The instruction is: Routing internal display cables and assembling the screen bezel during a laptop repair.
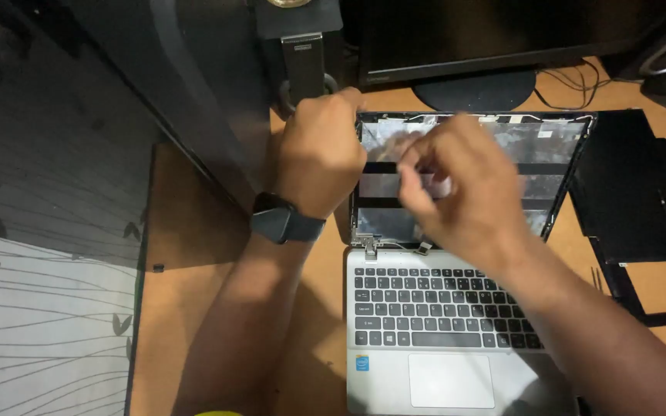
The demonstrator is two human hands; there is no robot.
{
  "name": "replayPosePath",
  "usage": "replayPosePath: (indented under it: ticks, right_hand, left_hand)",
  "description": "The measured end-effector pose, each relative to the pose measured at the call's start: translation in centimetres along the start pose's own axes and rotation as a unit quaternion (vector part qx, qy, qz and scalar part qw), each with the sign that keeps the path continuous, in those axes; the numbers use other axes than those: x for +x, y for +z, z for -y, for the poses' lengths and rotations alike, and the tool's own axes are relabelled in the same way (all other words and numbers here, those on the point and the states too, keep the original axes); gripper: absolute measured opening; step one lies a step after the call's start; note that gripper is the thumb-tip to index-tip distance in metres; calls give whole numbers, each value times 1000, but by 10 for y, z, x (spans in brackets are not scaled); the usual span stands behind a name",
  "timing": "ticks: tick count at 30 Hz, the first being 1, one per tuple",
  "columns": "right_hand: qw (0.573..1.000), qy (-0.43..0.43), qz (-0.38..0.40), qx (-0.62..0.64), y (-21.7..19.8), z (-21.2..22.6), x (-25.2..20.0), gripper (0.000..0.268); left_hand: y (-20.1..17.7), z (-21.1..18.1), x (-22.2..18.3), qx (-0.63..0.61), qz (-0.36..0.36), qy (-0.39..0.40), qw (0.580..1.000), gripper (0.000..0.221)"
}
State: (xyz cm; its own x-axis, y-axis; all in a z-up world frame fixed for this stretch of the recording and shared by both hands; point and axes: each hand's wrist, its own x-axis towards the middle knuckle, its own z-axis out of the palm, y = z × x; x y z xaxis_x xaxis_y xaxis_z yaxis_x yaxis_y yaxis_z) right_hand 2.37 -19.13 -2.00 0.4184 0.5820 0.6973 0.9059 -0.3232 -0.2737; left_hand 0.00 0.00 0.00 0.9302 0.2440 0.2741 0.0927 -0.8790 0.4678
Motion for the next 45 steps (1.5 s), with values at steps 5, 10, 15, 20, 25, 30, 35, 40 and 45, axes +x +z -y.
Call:
replayPosePath:
  ticks: [5,10,15,20,25,30,35,40,45]
  right_hand:
    - [999,-20,31,33,7,19,-15,12]
    - [1000,-16,18,20,11,7,-25,13]
    - [999,38,-37,6,1,-13,-28,15]
    - [995,64,-67,21,-21,-4,-23,12]
    - [997,62,-43,-4,-33,-10,-45,8]
    - [995,96,-32,-5,-39,-30,-75,10]
    - [991,124,-10,-50,-54,-35,-99,8]
    - [992,114,-4,-51,-62,-26,-110,7]
    - [991,127,18,-30,-65,9,-131,26]
  left_hand:
    - [2,2,0,-12,-11,21,1000,31]
    - [3,4,0,-43,-17,17,999,33]
    - [6,9,2,-60,-12,23,998,42]
    - [18,22,6,-112,-32,62,991,36]
    - [14,23,6,-133,-48,106,984,29]
    - [9,14,4,-80,-24,75,994,24]
    - [8,14,3,-82,-24,84,993,16]
    - [17,19,9,-54,-34,94,994,25]
    - [18,17,9,-63,-7,54,997,27]
